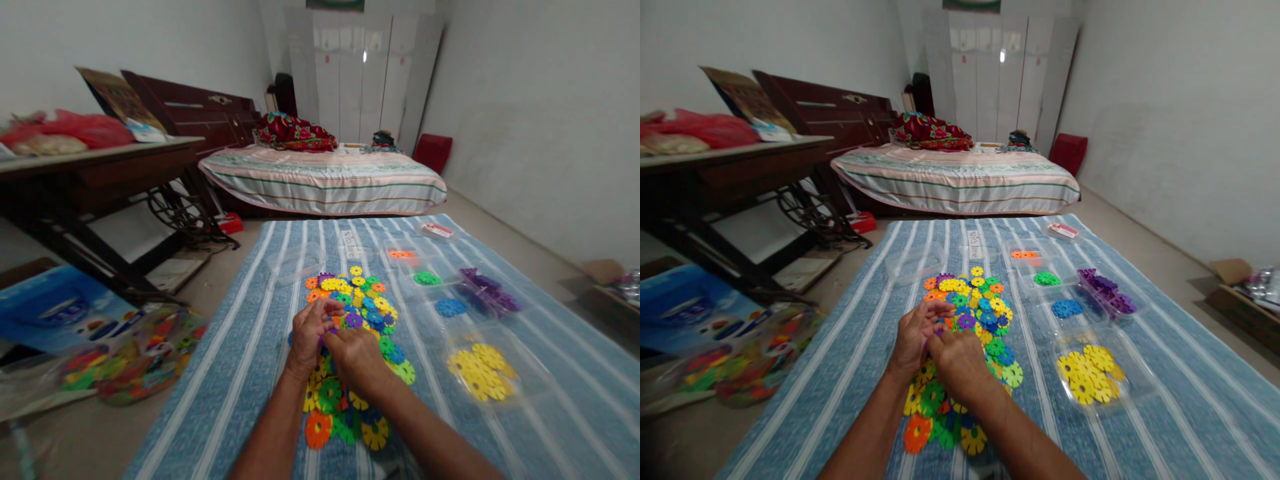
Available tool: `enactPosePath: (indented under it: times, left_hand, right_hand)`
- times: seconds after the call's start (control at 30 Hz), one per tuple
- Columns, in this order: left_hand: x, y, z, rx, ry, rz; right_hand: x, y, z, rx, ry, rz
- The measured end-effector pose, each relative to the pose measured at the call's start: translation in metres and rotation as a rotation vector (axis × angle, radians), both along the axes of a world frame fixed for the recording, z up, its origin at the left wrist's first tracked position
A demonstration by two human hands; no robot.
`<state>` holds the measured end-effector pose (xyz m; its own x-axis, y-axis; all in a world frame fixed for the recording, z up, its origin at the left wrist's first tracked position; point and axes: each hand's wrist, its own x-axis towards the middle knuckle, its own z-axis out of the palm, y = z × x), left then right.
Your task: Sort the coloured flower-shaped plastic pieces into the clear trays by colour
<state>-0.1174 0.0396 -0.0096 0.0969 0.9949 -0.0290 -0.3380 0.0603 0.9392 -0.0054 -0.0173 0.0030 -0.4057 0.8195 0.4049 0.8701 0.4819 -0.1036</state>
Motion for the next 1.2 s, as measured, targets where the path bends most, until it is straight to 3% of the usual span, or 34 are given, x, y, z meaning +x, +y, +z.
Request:
enactPosePath:
  times: [0.13,0.27,0.3,0.4,0.47,0.57,0.67,0.77,0.93,1.03,1.2]
  left_hand:
    - [-0.003,0.001,0.002,0.037,0.06,0.055]
    - [-0.015,0.008,0.004,0.054,0.164,0.224]
    - [-0.019,0.011,0.003,0.049,0.176,0.27]
    - [-0.031,0.02,-0.002,0.029,0.22,0.4]
    - [-0.036,0.026,-0.008,0.018,0.272,0.475]
    - [-0.039,0.033,-0.019,0.02,0.369,0.539]
    - [-0.04,0.035,-0.028,0.036,0.485,0.538]
    - [-0.04,0.036,-0.036,0.033,0.573,0.522]
    - [-0.044,0.039,-0.044,0.018,0.595,0.511]
    - [-0.044,0.04,-0.045,0.02,0.578,0.503]
    - [-0.044,0.038,-0.045,0.024,0.577,0.486]
  right_hand:
    - [0.03,0.0,-0.004,0.145,0.067,-0.069]
    - [0.104,0.005,0.001,0.188,0.092,-0.251]
    - [0.127,0.007,0.004,0.196,0.089,-0.325]
    - [0.195,0.008,0.019,0.214,-0.033,-0.757]
    - [0.23,0.006,0.028,0.202,-0.099,-0.95]
    - [0.251,0.003,0.032,0.191,-0.108,-1.084]
    - [0.229,-0.001,0.019,0.217,-0.008,-0.93]
    - [0.181,-0.006,0.0,0.228,0.126,-0.662]
    - [0.109,-0.014,-0.016,0.09,0.267,-0.313]
    - [0.087,-0.013,-0.019,0.031,0.286,-0.212]
    - [0.07,0.003,-0.018,-0.03,0.238,-0.167]
